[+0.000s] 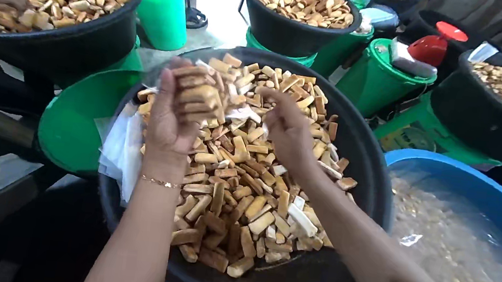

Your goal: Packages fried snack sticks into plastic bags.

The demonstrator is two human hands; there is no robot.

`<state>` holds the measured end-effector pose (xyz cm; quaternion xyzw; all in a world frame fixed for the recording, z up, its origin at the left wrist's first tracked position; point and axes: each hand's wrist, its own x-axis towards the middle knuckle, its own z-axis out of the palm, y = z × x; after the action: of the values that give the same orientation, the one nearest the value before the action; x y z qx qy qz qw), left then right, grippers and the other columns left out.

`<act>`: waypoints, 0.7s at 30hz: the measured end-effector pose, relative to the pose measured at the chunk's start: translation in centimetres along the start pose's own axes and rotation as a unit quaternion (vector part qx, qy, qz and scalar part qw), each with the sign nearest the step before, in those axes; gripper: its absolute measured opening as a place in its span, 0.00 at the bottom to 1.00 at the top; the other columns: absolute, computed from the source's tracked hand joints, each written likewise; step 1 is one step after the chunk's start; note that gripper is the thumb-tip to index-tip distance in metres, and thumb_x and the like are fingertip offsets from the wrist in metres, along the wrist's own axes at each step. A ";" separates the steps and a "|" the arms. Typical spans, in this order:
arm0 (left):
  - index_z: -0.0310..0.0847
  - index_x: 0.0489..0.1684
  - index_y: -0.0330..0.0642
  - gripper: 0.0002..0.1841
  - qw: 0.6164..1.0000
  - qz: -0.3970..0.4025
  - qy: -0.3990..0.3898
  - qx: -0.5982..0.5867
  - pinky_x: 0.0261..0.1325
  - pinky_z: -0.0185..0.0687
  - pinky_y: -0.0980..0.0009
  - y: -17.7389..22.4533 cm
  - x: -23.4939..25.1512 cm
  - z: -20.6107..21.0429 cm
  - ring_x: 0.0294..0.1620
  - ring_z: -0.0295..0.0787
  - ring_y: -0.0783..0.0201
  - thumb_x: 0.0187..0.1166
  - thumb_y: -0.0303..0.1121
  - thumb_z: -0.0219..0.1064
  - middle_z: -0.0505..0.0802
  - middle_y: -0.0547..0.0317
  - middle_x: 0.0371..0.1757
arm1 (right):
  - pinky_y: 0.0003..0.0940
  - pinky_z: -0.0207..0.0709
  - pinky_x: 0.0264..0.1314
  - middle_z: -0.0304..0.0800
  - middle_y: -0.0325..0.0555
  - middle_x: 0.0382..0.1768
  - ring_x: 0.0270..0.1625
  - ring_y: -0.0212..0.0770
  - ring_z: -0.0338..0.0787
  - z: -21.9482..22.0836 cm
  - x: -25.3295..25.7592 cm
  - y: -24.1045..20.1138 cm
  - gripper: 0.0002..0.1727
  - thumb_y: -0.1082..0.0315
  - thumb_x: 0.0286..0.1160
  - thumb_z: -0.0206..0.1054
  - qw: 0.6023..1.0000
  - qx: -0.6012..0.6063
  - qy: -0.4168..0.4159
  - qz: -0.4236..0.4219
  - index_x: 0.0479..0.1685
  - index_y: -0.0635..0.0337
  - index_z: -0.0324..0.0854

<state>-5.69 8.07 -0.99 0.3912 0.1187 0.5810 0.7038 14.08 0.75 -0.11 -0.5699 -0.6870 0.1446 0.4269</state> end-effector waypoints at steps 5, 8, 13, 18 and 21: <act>0.82 0.63 0.57 0.16 0.999 0.013 0.041 -0.018 0.46 0.90 0.76 -0.1 0.3 -0.1 0.43 0.92 0.74 0.92 0.48 0.51 0.93 0.70 0.48 | 0.58 0.76 0.74 0.83 0.61 0.69 0.73 0.62 0.81 8.1 -0.3 2.4 0.23 0.67 0.79 0.69 0.943 -0.152 -0.297 0.019 0.73 0.60 0.79; 0.82 0.63 0.58 0.15 0.997 -0.008 0.078 -0.004 0.51 0.91 0.72 -0.5 0.4 0.3 0.49 0.92 0.71 0.90 0.48 0.55 0.93 0.68 0.53 | 0.61 0.71 0.76 0.82 0.67 0.66 0.73 0.67 0.79 10.4 -0.2 2.7 0.22 0.68 0.79 0.69 0.934 -0.173 -0.307 -0.054 0.71 0.65 0.80; 0.80 0.62 0.52 0.14 0.980 -0.049 0.189 -0.040 0.42 0.92 0.71 -0.5 1.1 1.1 0.42 0.94 0.68 0.93 0.41 0.50 0.94 0.62 0.45 | 0.55 0.82 0.67 0.91 0.62 0.56 0.62 0.59 0.91 5.8 0.3 1.3 0.18 0.67 0.86 0.59 0.955 -0.131 -0.253 -0.083 0.66 0.70 0.79; 0.79 0.65 0.50 0.17 0.975 -0.068 0.202 -0.067 0.42 0.92 0.68 -0.8 0.9 2.8 0.39 0.94 0.66 0.94 0.40 0.46 0.94 0.60 0.42 | 0.27 0.91 0.53 0.92 0.37 0.46 0.46 0.26 0.93 -2.0 -1.2 0.4 0.14 0.73 0.75 0.68 0.980 0.070 0.147 -0.117 0.58 0.62 0.78; 0.77 0.65 0.49 0.17 0.983 -0.091 0.143 -0.067 0.42 0.94 0.68 -1.8 0.0 4.4 0.39 0.95 0.65 0.94 0.41 0.44 0.94 0.59 0.41 | 0.23 0.88 0.56 0.93 0.28 0.53 0.53 0.23 0.92 -3.9 -1.4 -0.6 0.09 0.69 0.78 0.68 0.954 0.094 0.243 -0.146 0.53 0.50 0.80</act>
<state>-1.68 6.24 0.68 0.2434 0.2138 0.5714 0.7540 16.58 -1.88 2.02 -0.4388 -0.6209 0.0019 0.6495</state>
